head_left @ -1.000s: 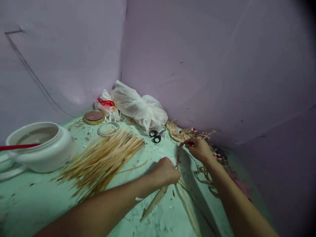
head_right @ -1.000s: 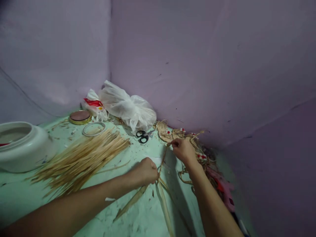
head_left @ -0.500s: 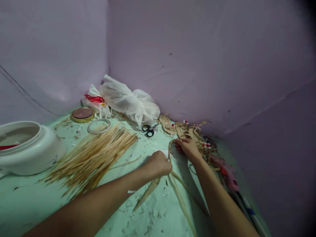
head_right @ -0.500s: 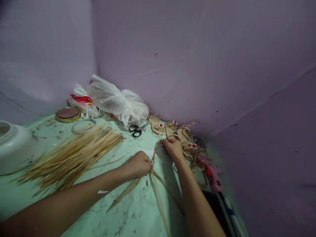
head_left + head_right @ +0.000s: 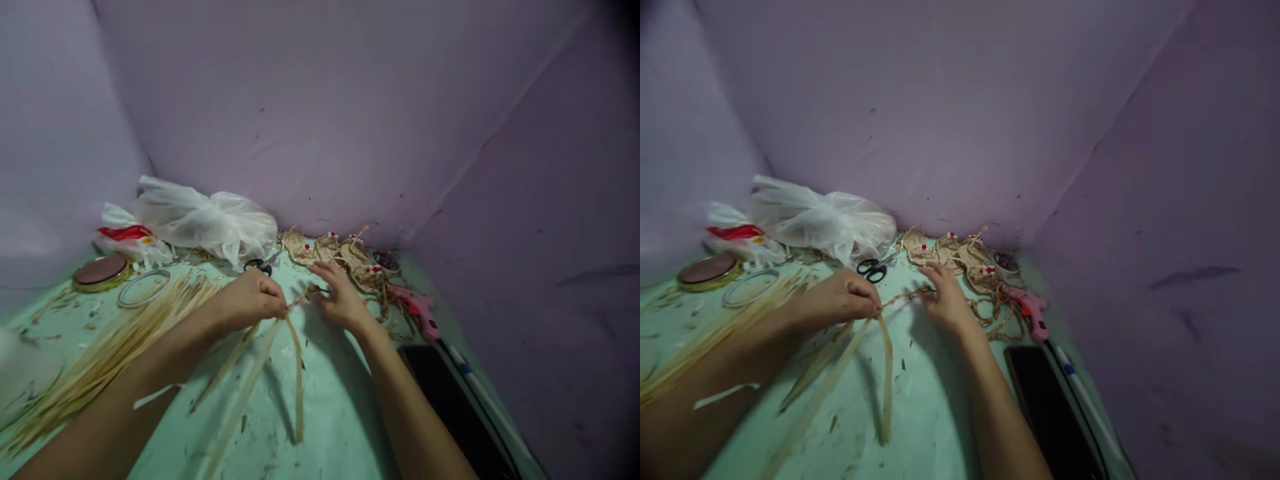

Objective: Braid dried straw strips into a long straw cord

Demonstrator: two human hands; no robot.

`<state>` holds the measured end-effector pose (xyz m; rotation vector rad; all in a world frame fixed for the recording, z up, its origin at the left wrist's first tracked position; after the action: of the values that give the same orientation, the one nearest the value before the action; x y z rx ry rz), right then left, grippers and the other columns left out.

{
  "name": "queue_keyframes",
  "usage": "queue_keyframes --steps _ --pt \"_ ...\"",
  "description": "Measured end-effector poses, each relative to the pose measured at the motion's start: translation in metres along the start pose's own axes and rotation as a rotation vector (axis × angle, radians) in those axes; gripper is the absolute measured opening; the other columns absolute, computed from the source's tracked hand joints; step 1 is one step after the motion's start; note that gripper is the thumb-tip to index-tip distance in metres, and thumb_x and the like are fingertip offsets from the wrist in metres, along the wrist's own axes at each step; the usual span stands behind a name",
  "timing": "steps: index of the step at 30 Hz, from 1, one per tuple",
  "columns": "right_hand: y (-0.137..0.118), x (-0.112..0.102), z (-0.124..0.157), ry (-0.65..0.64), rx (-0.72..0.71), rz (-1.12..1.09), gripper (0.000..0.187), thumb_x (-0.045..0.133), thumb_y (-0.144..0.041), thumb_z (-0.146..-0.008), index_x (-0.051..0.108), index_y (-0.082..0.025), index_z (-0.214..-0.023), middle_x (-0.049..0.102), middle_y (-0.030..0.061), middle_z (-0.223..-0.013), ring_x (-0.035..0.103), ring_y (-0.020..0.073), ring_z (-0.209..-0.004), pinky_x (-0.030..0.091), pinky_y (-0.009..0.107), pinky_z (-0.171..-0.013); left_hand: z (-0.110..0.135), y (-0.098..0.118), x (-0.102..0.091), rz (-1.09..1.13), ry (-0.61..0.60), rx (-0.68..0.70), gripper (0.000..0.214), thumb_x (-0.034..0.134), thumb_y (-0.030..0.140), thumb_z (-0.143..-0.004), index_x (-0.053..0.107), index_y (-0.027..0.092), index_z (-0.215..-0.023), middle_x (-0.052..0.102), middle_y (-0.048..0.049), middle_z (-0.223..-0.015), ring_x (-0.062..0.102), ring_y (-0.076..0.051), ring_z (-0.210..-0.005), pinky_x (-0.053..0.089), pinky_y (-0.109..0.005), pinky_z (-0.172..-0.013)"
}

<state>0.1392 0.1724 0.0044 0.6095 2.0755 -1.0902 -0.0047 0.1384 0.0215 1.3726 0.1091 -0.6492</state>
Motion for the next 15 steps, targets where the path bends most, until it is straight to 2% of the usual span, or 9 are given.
queue_keyframes --steps 2,4,7,10,13,15 --pt "-0.008 0.014 -0.001 -0.137 -0.050 -0.108 0.031 0.054 -0.016 -0.066 0.062 -0.020 -0.096 0.059 0.0067 -0.103 0.045 0.0199 -0.105 0.033 0.033 -0.089 0.009 0.011 -0.014 0.084 0.006 0.044 0.008 0.054 0.017 -0.053 0.060 0.012 -0.049 0.037 0.0052 -0.037 0.027 -0.003 -0.038 0.016 -0.016 -0.038" --pt "-0.007 0.025 0.000 -0.232 0.025 -0.225 0.019 0.052 -0.021 -0.071 0.065 -0.017 -0.083 0.064 0.0050 -0.081 0.054 0.0177 -0.086 0.038 0.029 -0.078 0.015 0.013 -0.031 0.225 0.055 0.042 0.006 0.054 0.014 -0.053 0.059 0.012 -0.052 0.038 0.0057 -0.036 0.026 -0.002 -0.036 0.015 -0.014 -0.036" --pt "-0.004 0.032 0.006 -0.292 0.201 -0.487 0.020 0.051 -0.026 -0.072 0.065 -0.014 -0.079 0.063 0.0033 -0.068 0.053 0.0117 -0.062 0.038 0.023 -0.060 0.020 0.002 -0.055 0.541 0.149 -0.058 0.008 0.048 0.011 -0.061 0.053 0.012 -0.056 0.036 0.0067 -0.035 0.024 0.000 -0.033 0.013 -0.011 -0.036" --pt "-0.010 0.031 0.011 -0.358 0.283 -0.717 0.022 0.056 -0.028 -0.068 0.065 -0.013 -0.081 0.061 0.0015 -0.064 0.049 0.0086 -0.054 0.036 0.020 -0.053 0.020 -0.007 -0.074 0.835 0.234 -0.098 0.018 0.033 0.009 -0.069 0.041 0.013 -0.054 0.038 0.0049 -0.040 0.029 0.000 -0.035 0.018 -0.010 -0.039" --pt "-0.020 0.024 0.012 -0.394 0.256 -0.783 0.026 0.057 -0.036 -0.068 0.065 -0.013 -0.078 0.059 0.0002 -0.060 0.041 0.0060 -0.047 0.031 0.019 -0.048 0.017 -0.003 -0.082 0.945 0.144 -0.017 0.024 0.022 0.011 -0.075 0.039 0.013 -0.058 0.037 0.0047 -0.043 0.027 0.001 -0.034 0.015 -0.011 -0.038" --pt "-0.020 0.018 0.013 -0.389 0.238 -0.765 0.035 0.049 -0.043 -0.073 0.066 -0.013 -0.075 0.057 0.0000 -0.057 0.034 0.0050 -0.044 0.026 0.018 -0.045 0.018 0.000 -0.087 0.942 0.080 0.043 0.028 0.019 0.013 -0.078 0.041 0.013 -0.062 0.039 0.0051 -0.046 0.027 0.001 -0.035 0.016 -0.011 -0.039"
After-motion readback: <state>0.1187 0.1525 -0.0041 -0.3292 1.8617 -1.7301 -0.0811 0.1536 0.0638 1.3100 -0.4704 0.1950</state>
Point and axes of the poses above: each hand's wrist, its own z-axis away from the middle knuckle, its own x-axis out of the palm, y = z × x, the point moved 8 cm from there along -z, towards the middle knuckle
